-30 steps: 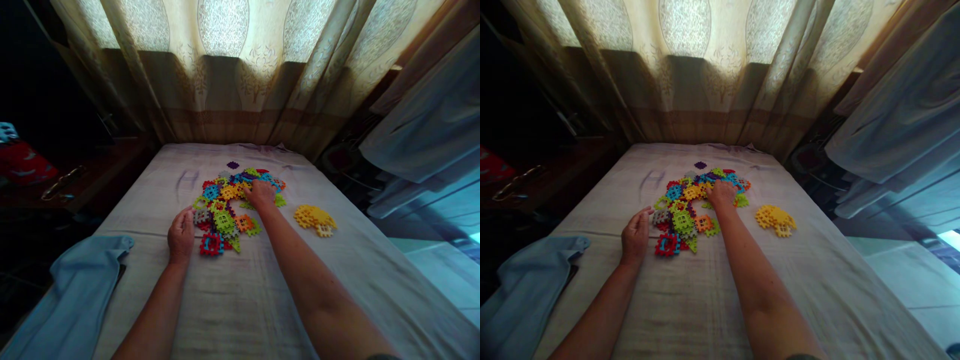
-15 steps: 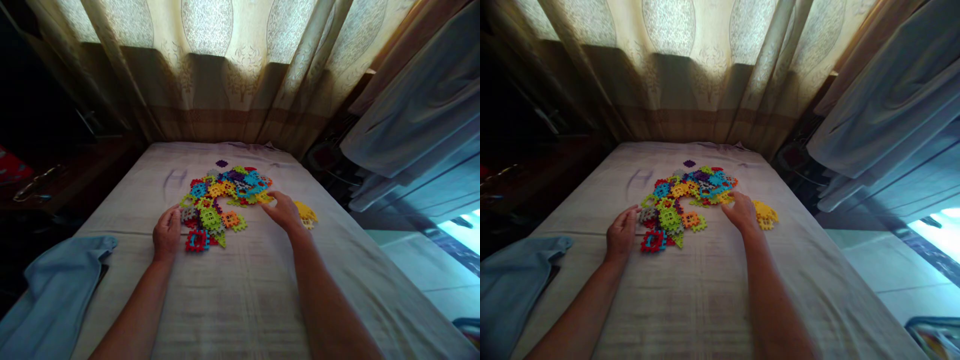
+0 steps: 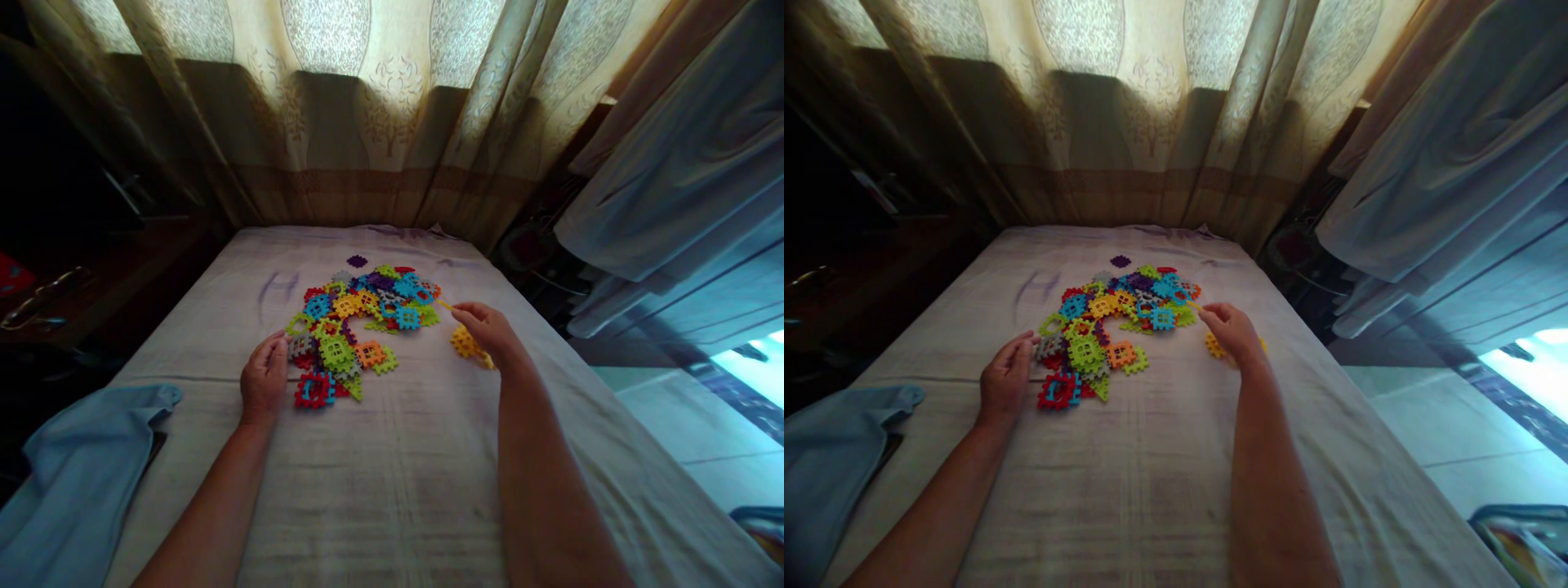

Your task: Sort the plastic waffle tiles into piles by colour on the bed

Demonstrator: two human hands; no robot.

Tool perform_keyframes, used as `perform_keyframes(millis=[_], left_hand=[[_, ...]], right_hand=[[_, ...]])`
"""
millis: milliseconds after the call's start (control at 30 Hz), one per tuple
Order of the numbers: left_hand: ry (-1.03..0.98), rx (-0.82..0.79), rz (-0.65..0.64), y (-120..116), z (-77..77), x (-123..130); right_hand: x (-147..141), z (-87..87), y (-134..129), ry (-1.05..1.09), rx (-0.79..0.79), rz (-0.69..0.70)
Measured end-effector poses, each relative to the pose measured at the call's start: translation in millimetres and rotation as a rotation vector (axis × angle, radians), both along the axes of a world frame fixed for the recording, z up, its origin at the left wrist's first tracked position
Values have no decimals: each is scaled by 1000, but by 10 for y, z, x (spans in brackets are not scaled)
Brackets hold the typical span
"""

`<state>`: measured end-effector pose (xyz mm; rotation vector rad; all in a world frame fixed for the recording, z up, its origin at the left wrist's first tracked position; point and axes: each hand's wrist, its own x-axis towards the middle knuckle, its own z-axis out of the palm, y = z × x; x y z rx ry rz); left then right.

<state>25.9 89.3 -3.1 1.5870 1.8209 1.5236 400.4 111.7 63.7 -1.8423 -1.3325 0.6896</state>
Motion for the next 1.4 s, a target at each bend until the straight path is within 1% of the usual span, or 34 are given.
perform_keyframes(millis=[100, 167, 233, 300, 433, 500, 600, 700, 767, 833, 933, 1000, 1100, 1233, 1300, 1400], left_hand=[[-14, -4, -3, 0, -7, 2], [-22, -7, -5, 2, -16, 4], [-25, -4, -5, 5, -26, 4], [-23, -3, -6, 8, -33, 2], [-9, 0, -4, 10, -29, 0], [-5, 0, -7, 8, -20, 2], [-4, -4, -16, 5, -13, 7], [-9, -1, -12, 7, -20, 7], [-10, 3, -13, 12, -26, 6], [-7, 2, -18, 16, -24, 7], [-6, -7, -22, 16, -10, 13], [-9, -2, -22, 14, -3, 18], [-16, 12, -23, 11, -8, 18], [-26, 14, -24, 17, -29, 11], [-26, 10, -26, 22, -34, 11], [-14, 8, -27, 26, -35, 12]], right_hand=[[178, -67, 13, -361, -16, -276], [281, -121, 6, -513, -68, -364], [344, -167, -5, -574, -145, -374], [363, -191, -14, -587, -215, -365], [318, -162, -28, -580, -295, -343], [283, -122, -34, -586, -302, -338], [204, -68, -30, -611, -235, -327], [31, -51, -12, -639, -105, -261], [-162, -69, 1, -659, -4, -157], [-411, -106, 17, -679, 76, -22], [-818, -166, 74, -699, 125, 167], [-1055, -186, 155, -718, 140, 250], [-1305, -182, 337, -772, 138, 306], [-1478, -177, 562, -856, 101, 350], [-1526, -197, 617, -874, 91, 360], [-1571, -245, 624, -869, 96, 354]])
